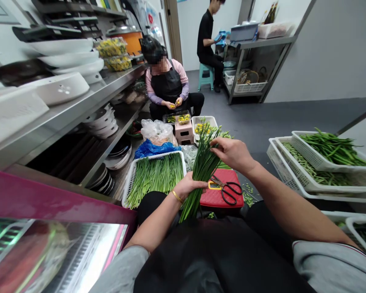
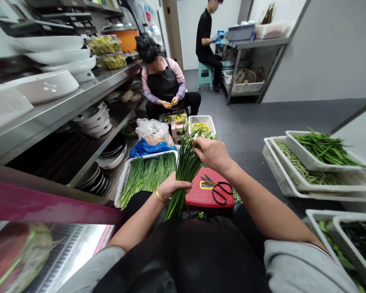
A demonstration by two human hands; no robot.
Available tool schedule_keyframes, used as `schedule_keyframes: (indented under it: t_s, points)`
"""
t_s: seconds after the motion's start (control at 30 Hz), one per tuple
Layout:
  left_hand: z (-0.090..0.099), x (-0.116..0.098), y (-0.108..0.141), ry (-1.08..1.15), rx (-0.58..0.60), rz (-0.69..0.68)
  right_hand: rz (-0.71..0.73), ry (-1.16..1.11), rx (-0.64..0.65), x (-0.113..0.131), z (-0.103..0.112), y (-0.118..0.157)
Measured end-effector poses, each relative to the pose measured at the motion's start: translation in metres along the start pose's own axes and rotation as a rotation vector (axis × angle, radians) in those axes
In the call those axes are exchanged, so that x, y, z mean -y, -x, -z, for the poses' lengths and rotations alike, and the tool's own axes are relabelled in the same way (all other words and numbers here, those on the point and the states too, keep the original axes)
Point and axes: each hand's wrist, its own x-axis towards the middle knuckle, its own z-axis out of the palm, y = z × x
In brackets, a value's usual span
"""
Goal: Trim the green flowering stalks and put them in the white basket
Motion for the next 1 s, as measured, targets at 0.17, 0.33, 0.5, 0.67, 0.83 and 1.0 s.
schedule_keyframes:
  t_s: [0.17, 0.33, 0.5, 0.67, 0.83, 1.0]
  points:
    - [0.004, -0.001, -0.001, 0.016, 0.071, -0.007, 0.007, -0.281, 0.023, -0.002, 0.004, -0.001]
    - [0.005, -0.001, -0.001, 0.011, 0.098, 0.015, -0.051, -0.382, -0.065, -0.011, 0.018, -0.005]
    - [0.002, -0.004, 0.001, -0.022, 0.150, 0.008, -0.118, -0.317, -0.155, -0.021, 0.032, -0.011]
    - [0.001, -0.004, -0.001, -0.032, 0.131, -0.003, -0.084, -0.185, -0.309, -0.010, 0.041, 0.002]
    - [0.002, 0.000, -0.004, -0.027, 0.083, 0.004, 0.064, 0.004, -0.149, 0.013, 0.026, 0.015]
    - [-0.002, -0.003, 0.000, -0.032, 0.101, 0.006, -0.014, 0.156, 0.044, 0.016, 0.001, 0.009]
